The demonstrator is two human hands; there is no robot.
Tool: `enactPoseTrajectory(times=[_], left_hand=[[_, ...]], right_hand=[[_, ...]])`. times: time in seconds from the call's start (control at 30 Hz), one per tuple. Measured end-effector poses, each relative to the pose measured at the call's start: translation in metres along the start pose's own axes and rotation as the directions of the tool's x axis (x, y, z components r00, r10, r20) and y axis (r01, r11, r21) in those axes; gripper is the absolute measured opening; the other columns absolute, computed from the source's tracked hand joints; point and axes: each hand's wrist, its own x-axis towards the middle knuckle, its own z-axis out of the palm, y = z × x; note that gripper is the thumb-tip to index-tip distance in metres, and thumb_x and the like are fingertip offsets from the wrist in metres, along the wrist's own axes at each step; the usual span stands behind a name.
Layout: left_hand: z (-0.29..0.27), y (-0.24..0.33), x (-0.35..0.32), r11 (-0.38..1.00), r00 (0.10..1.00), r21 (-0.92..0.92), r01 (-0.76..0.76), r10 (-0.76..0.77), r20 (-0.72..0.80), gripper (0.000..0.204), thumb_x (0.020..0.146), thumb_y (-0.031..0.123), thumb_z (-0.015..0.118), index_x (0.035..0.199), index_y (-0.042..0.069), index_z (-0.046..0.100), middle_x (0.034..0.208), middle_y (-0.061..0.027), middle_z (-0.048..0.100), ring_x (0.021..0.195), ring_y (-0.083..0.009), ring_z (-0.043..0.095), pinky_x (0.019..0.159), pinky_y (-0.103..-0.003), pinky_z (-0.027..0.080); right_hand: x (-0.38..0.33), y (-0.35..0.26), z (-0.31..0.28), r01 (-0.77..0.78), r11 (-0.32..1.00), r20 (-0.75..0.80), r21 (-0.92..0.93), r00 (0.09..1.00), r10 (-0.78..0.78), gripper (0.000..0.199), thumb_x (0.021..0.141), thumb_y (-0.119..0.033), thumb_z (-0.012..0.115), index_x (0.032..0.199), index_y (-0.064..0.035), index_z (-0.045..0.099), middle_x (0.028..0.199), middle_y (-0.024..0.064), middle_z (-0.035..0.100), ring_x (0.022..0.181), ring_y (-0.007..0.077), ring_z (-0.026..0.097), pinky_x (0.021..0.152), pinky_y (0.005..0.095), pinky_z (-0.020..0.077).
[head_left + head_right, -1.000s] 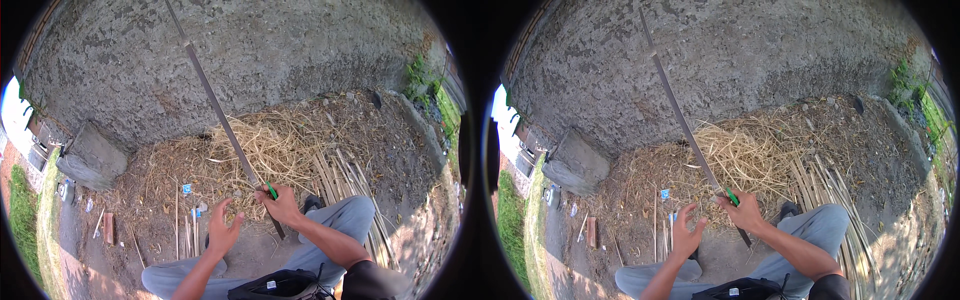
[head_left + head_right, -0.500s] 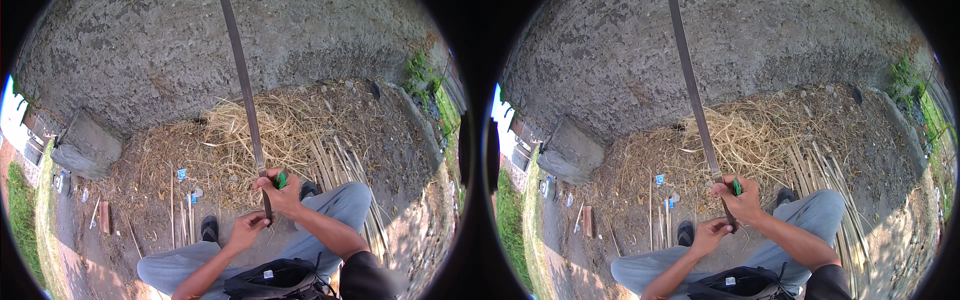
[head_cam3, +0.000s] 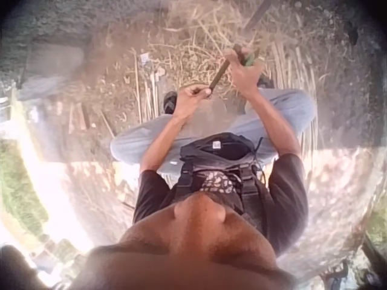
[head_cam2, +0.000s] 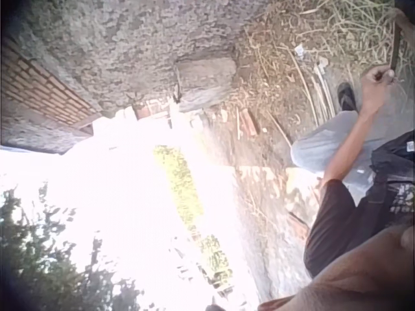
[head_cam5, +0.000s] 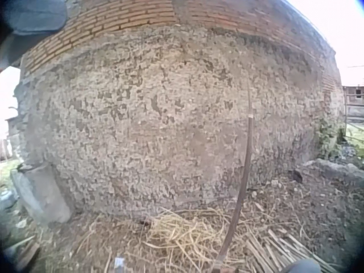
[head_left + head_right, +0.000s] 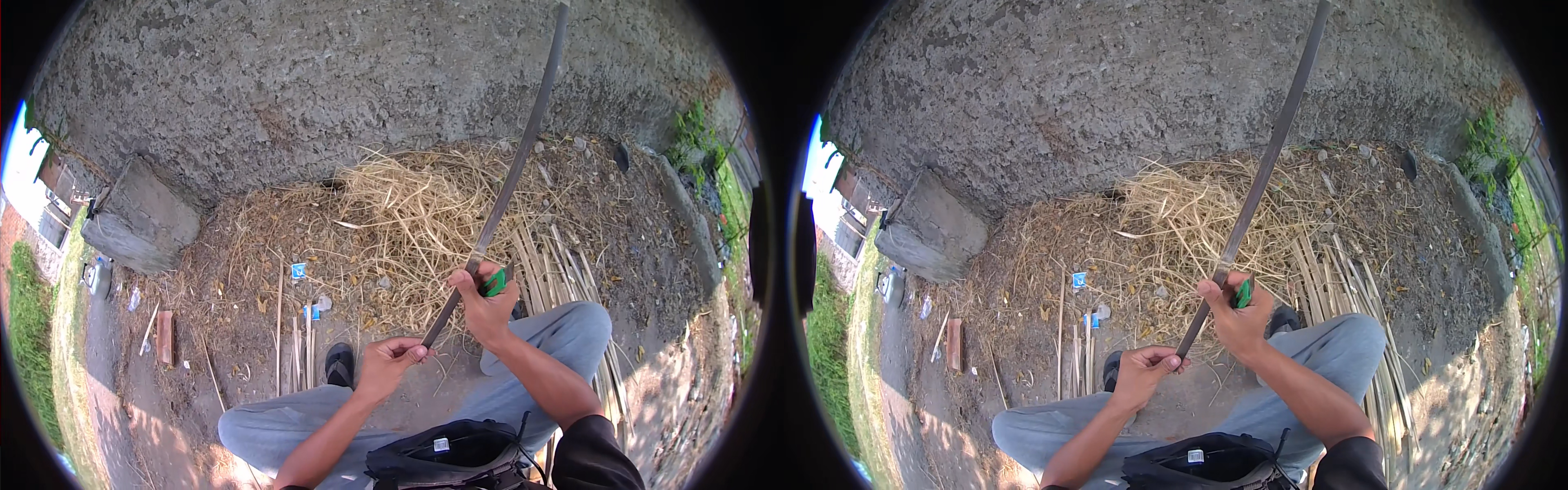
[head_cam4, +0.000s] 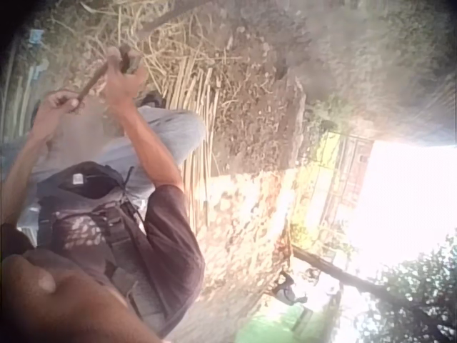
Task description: The person strips bark from a bamboo pole using a green utility knife.
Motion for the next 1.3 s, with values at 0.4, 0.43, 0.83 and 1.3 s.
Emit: enactPoseTrajectory(times=[0.4, 0.43, 0.83, 1.3], left_hand=[[-0.035, 0.007, 0.008, 0.799, 0.915, -0.449, 0.401, -0.32, 0.248, 0.011, 0.096, 0.009, 0.059, 0.098, -0.001, 0.064, 0.099, -0.0186, 0.07, 0.088, -0.0281, 0.071, 0.08, -0.04, 0.059], [-0.034, 0.006, 0.008, 0.849, 0.926, -0.382, 0.366, -0.294, 0.235, 0.011, 0.098, 0.01, 0.057, 0.095, 0.001, 0.062, 0.098, -0.0175, 0.07, 0.089, -0.0276, 0.071, 0.081, -0.04, 0.059], [-0.028, 0.006, 0.008, 0.943, 0.952, -0.194, 0.271, -0.232, 0.2, 0.021, 0.107, 0.016, 0.039, 0.097, 0.003, 0.053, 0.095, -0.0115, 0.067, 0.09, -0.0247, 0.071, 0.079, -0.036, 0.057], [-0.055, 0.049, 0.001, 0.46, 0.588, 0.858, -0.23, 0.768, -0.254, 0.027, 0.091, 0.007, 0.066, 0.115, 0.001, 0.055, 0.127, -0.0191, 0.055, 0.114, -0.0329, 0.059, 0.088, -0.041, 0.052]], right_hand=[[-0.009, 0.0, 0.005, -0.026, 0.996, 0.026, 0.087, 0.999, 0.024, 0.017, 0.094, -0.012, 0.068, 0.095, 0.0016, 0.059, 0.079, 0.0075, 0.067, 0.072, 0.0133, 0.065, 0.069, 0.0276, 0.0532], [-0.01, -0.002, 0.006, -0.033, 0.996, 0.018, 0.087, 0.999, 0.032, 0.016, 0.094, -0.011, 0.068, 0.094, 0.0018, 0.058, 0.078, 0.0082, 0.067, 0.071, 0.0131, 0.065, 0.068, 0.0273, 0.0529], [-0.013, 0.005, 0.003, -0.055, 0.994, 0.084, 0.097, 0.995, 0.047, 0.016, 0.094, -0.01, 0.067, 0.095, 0.0025, 0.057, 0.08, 0.0089, 0.067, 0.072, 0.0124, 0.064, 0.067, 0.0268, 0.0519], [0.0, 0.002, -0.007, 0.165, 0.946, 0.29, -0.278, 0.954, -0.081, 0.032, 0.09, -0.021, 0.074, 0.072, -0.0011, 0.057, 0.062, 0.0051, 0.054, 0.052, 0.0131, 0.049, 0.047, 0.0292, 0.0379]])
